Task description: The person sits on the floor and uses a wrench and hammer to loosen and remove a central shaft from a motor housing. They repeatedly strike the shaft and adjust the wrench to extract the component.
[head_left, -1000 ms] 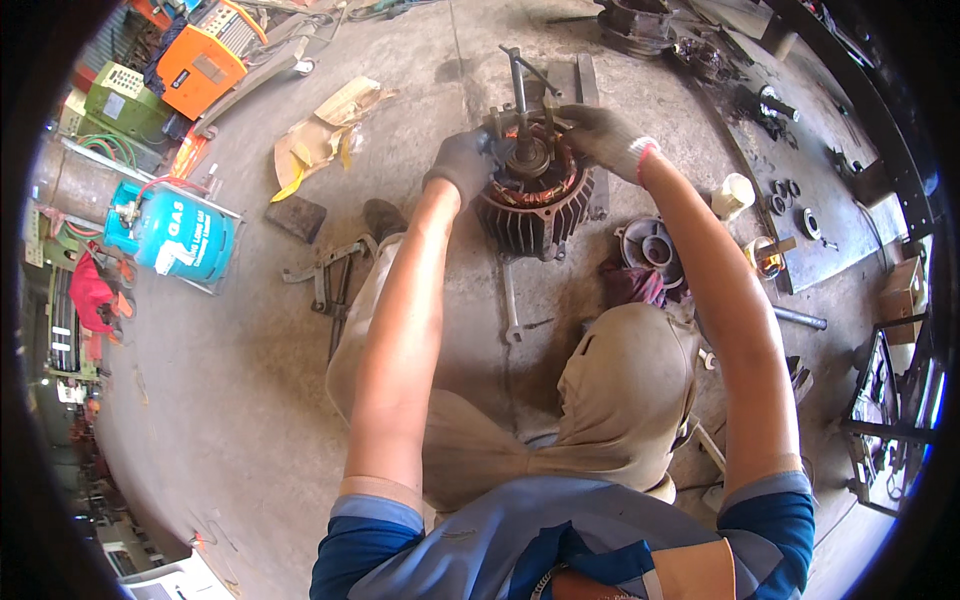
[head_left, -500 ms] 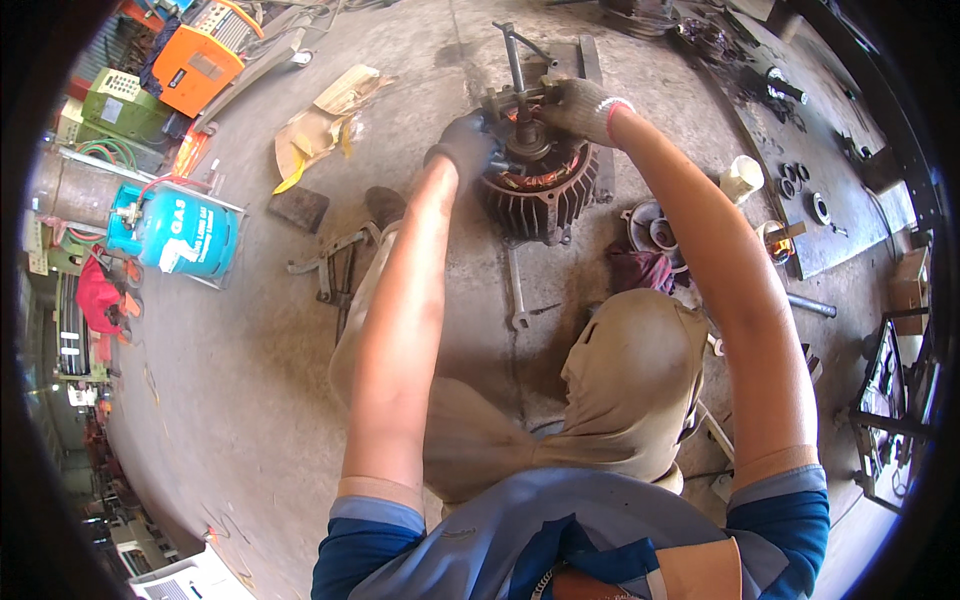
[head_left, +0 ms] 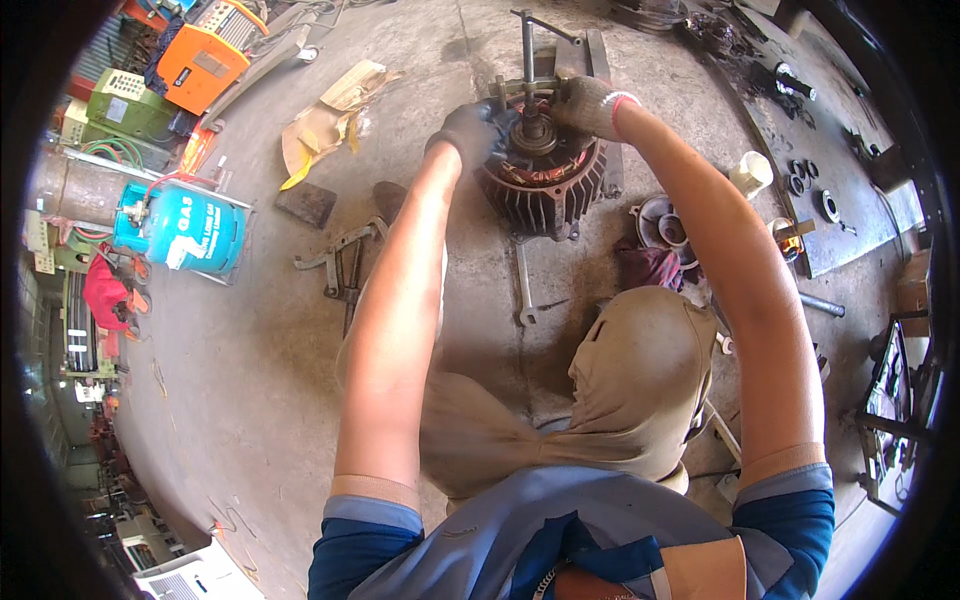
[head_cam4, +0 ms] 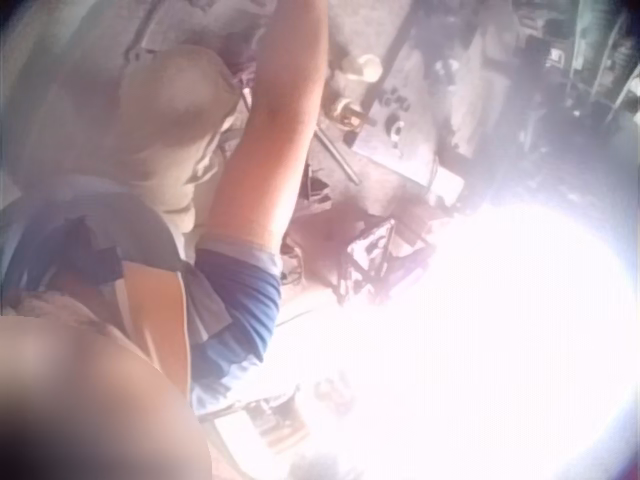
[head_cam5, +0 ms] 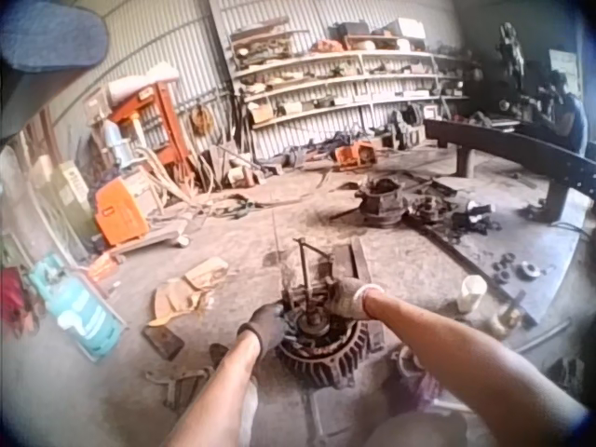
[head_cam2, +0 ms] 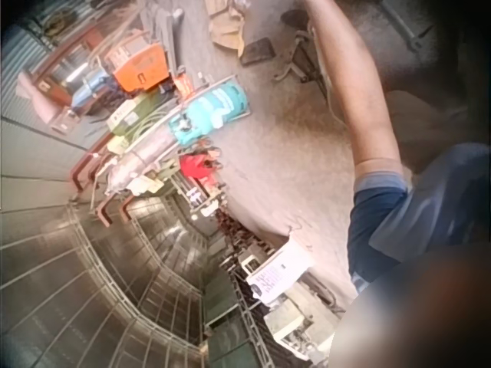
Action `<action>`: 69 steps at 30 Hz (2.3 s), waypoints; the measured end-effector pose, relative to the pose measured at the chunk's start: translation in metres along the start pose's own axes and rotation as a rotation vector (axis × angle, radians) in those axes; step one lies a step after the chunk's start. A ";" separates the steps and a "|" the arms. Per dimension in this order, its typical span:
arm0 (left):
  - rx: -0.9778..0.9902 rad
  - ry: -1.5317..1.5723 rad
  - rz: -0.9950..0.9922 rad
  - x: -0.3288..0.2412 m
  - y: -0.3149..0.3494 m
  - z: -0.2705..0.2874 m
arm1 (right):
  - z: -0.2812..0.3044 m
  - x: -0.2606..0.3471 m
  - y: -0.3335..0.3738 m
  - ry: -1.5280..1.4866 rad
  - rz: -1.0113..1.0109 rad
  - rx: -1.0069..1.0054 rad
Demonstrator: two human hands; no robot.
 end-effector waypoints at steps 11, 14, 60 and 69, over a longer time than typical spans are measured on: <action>-0.017 0.210 0.004 0.022 -0.006 -0.011 | 0.012 0.016 0.012 -0.083 -0.047 0.023; -0.020 0.078 -0.049 0.029 -0.014 -0.013 | 0.011 0.014 0.011 -0.114 -0.052 0.016; 0.106 0.139 0.003 0.049 -0.039 -0.028 | 0.111 0.113 -0.016 0.007 0.187 -0.062; 0.105 0.150 -0.022 0.049 -0.043 -0.030 | 0.111 0.113 -0.033 0.191 0.509 -0.081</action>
Point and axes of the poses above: each hand's wrist, its own y-axis away from the middle knuckle, its own z-axis out of the back of the hand, x = y × z, the point moved 8 cm from there along -y, towards the middle knuckle, and after that the axes turned 15 degrees about -x, right-handed, at the moved point
